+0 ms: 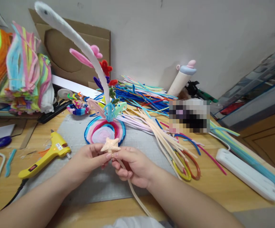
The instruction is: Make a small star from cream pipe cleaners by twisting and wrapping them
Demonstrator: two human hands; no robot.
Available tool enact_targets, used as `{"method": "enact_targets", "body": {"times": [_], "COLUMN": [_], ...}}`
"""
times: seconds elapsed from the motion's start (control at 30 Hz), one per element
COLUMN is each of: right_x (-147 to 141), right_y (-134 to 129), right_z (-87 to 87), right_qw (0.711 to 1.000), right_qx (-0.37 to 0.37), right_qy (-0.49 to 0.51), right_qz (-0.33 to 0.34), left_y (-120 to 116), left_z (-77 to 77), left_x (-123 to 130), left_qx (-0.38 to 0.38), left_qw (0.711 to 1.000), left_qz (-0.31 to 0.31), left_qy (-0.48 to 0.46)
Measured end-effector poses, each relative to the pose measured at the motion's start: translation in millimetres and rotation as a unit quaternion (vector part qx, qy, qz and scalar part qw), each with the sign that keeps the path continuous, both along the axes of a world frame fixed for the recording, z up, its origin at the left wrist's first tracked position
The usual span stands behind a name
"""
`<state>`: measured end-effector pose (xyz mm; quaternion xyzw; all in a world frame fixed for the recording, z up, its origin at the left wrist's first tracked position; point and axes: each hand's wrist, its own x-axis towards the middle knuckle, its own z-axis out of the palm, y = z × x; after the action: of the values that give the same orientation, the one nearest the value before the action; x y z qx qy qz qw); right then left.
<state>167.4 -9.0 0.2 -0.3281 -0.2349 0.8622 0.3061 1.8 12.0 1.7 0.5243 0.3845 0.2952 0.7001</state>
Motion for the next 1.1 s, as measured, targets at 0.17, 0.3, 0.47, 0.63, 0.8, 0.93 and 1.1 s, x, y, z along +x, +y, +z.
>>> {"method": "enact_targets", "body": {"times": [0.17, 0.3, 0.47, 0.63, 0.8, 0.93, 1.1], "right_x": [-1, -6, -10, -9, -8, -7, -6], "right_y": [0, 1, 2, 0, -1, 0, 0], "right_z": [-2.1, -6.7, -10.6, -10.9, -10.0, -7.4, -4.6], "right_qw": [0.997, 0.977, 0.945, 0.973, 0.982, 0.986, 0.988], "right_qx": [0.061, 0.156, 0.234, 0.163, 0.139, 0.113, 0.115], "right_qy": [-0.042, -0.123, -0.194, -0.126, -0.083, -0.071, -0.046], "right_qz": [-0.022, -0.074, -0.122, -0.108, -0.096, -0.100, -0.091], "left_y": [-2, -4, -6, -4, -4, -5, -4], "left_z": [0.3, -3.7, -4.4, -1.9, -3.0, -2.1, 0.3], "left_x": [2, 2, 3, 2, 0, 0, 0], "left_qx": [-0.018, -0.068, -0.132, -0.106, -0.084, -0.111, -0.067], "left_qw": [1.000, 0.997, 0.990, 0.991, 0.993, 0.988, 0.995], "left_qz": [0.000, 0.006, 0.037, 0.054, 0.065, 0.051, 0.042], "left_qy": [-0.013, -0.038, -0.044, -0.055, -0.051, -0.091, -0.063]}}
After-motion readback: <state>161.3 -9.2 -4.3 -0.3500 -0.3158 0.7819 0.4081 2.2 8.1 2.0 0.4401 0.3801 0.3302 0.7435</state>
